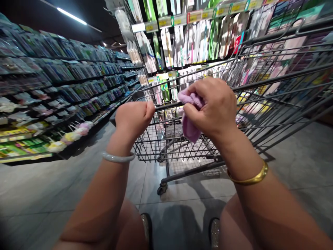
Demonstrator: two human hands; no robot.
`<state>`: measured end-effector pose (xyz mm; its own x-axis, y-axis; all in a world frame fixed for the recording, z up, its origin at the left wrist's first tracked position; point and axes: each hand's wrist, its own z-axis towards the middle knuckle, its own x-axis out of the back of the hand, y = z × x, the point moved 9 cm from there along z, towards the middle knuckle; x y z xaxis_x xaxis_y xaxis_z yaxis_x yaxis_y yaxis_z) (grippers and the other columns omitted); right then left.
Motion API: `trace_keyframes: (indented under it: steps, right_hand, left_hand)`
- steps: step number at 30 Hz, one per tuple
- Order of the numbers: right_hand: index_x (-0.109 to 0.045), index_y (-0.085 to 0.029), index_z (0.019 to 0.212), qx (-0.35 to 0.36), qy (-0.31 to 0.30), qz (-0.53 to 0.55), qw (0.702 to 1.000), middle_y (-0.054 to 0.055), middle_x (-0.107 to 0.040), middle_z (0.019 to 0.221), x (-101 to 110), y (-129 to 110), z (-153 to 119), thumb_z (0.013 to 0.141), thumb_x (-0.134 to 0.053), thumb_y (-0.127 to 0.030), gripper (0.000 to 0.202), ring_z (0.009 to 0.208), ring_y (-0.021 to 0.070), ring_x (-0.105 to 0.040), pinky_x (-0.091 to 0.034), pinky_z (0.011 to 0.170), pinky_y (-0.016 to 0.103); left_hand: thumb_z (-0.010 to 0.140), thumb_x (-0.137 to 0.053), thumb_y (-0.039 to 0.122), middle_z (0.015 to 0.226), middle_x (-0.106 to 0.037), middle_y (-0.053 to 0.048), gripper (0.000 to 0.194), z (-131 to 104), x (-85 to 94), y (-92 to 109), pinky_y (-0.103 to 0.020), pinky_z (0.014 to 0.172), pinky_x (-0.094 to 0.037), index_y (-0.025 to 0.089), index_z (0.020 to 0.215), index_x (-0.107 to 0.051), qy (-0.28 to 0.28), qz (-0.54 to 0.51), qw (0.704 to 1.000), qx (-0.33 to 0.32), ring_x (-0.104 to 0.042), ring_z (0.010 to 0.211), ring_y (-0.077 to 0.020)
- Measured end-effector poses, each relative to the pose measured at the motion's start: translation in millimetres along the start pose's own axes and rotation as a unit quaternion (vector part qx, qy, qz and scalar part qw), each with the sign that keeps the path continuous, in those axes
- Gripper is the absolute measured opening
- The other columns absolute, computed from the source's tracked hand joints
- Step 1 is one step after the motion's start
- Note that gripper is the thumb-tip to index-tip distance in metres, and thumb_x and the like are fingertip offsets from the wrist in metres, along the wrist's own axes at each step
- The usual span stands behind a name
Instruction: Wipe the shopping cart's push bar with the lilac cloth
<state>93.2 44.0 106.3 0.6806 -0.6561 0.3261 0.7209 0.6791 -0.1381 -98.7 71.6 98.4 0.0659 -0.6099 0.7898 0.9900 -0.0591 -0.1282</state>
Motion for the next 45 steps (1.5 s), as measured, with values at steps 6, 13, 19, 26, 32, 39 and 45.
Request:
trace_keyframes:
  steps: [6, 13, 19, 26, 32, 39, 45]
  right_hand:
    - [-0.061, -0.027, 0.081, -0.057, 0.049, -0.016, 0.997, 0.003, -0.068, 0.086, 15.1, 18.1, 2.2, 0.077, -0.062, -0.025, 0.004, 0.079, 0.0214, -0.058, -0.043, 0.072, 0.039]
    - [-0.063, -0.025, 0.092, -0.022, 0.002, -0.082, 0.996, 0.005, -0.065, 0.091, 1.0, 9.0, -1.7, 0.079, -0.058, -0.028, 0.014, 0.087, 0.0236, -0.057, -0.043, 0.079, 0.042]
    - [-0.061, -0.028, 0.089, -0.019, -0.024, -0.027, 0.999, 0.004, -0.065, 0.090, -1.6, 2.6, 0.3, 0.082, -0.058, -0.031, 0.008, 0.086, 0.0238, -0.058, -0.043, 0.078, 0.042]
    - [-0.063, -0.027, 0.088, -0.016, 0.024, -0.017, 0.999, 0.004, -0.064, 0.084, 7.1, 8.6, 0.2, 0.080, -0.058, -0.027, 0.008, 0.079, 0.0236, -0.058, -0.044, 0.072, 0.043]
    - [-0.062, -0.030, 0.092, 0.018, -0.006, -0.038, 0.999, 0.005, -0.065, 0.090, -0.8, 0.0, -1.9, 0.081, -0.057, -0.027, 0.012, 0.084, 0.0251, -0.057, -0.044, 0.077, 0.045]
    - [-0.061, -0.027, 0.084, -0.007, -0.003, 0.008, 1.000, 0.003, -0.065, 0.085, 4.0, 7.6, 2.1, 0.080, -0.061, -0.028, 0.005, 0.078, 0.0221, -0.057, -0.042, 0.071, 0.041]
    - [-0.062, -0.027, 0.087, -0.017, 0.014, 0.005, 1.000, 0.004, -0.064, 0.085, 5.3, 9.4, -0.3, 0.080, -0.058, -0.027, 0.008, 0.080, 0.0235, -0.057, -0.043, 0.072, 0.043]
  left_hand:
    - [0.096, -0.019, 0.041, 0.062, -0.061, -0.010, 0.062, -2.8, 1.2, -3.6, -0.033, 0.052, -0.016, 0.017, 0.063, -0.065, -0.002, 0.001, 1.000, 0.005, -0.050, 0.056, -0.0184]
    - [0.096, -0.018, 0.041, 0.064, -0.062, -0.010, 0.062, -0.5, 0.4, -0.1, -0.033, 0.053, -0.016, 0.016, 0.064, -0.066, -0.002, 0.001, 1.000, 0.004, -0.051, 0.057, -0.0181]
    - [0.096, -0.018, 0.041, 0.064, -0.063, -0.010, 0.062, -2.0, 1.9, -3.4, -0.033, 0.053, -0.016, 0.017, 0.063, -0.065, -0.001, 0.004, 1.000, 0.001, -0.050, 0.056, -0.0172]
    - [0.096, -0.017, 0.041, 0.067, -0.065, -0.011, 0.063, -2.7, 0.9, -1.3, -0.033, 0.054, -0.019, 0.017, 0.066, -0.067, 0.000, -0.003, 1.000, -0.001, -0.052, 0.058, -0.0187]
    - [0.096, -0.017, 0.040, 0.067, -0.066, -0.011, 0.063, -0.3, 0.8, 1.7, -0.033, 0.054, -0.019, 0.017, 0.067, -0.068, 0.000, -0.004, 1.000, 0.004, -0.053, 0.059, -0.0196]
    - [0.096, -0.017, 0.041, 0.065, -0.065, -0.011, 0.063, -1.4, 1.0, 0.3, -0.033, 0.053, -0.017, 0.018, 0.065, -0.067, 0.001, -0.001, 1.000, 0.000, -0.051, 0.056, -0.0181]
    - [0.096, -0.017, 0.040, 0.066, -0.066, -0.011, 0.063, -1.5, 1.6, 0.8, -0.033, 0.053, -0.017, 0.018, 0.065, -0.067, 0.005, 0.004, 1.000, -0.003, -0.051, 0.056, -0.0173]
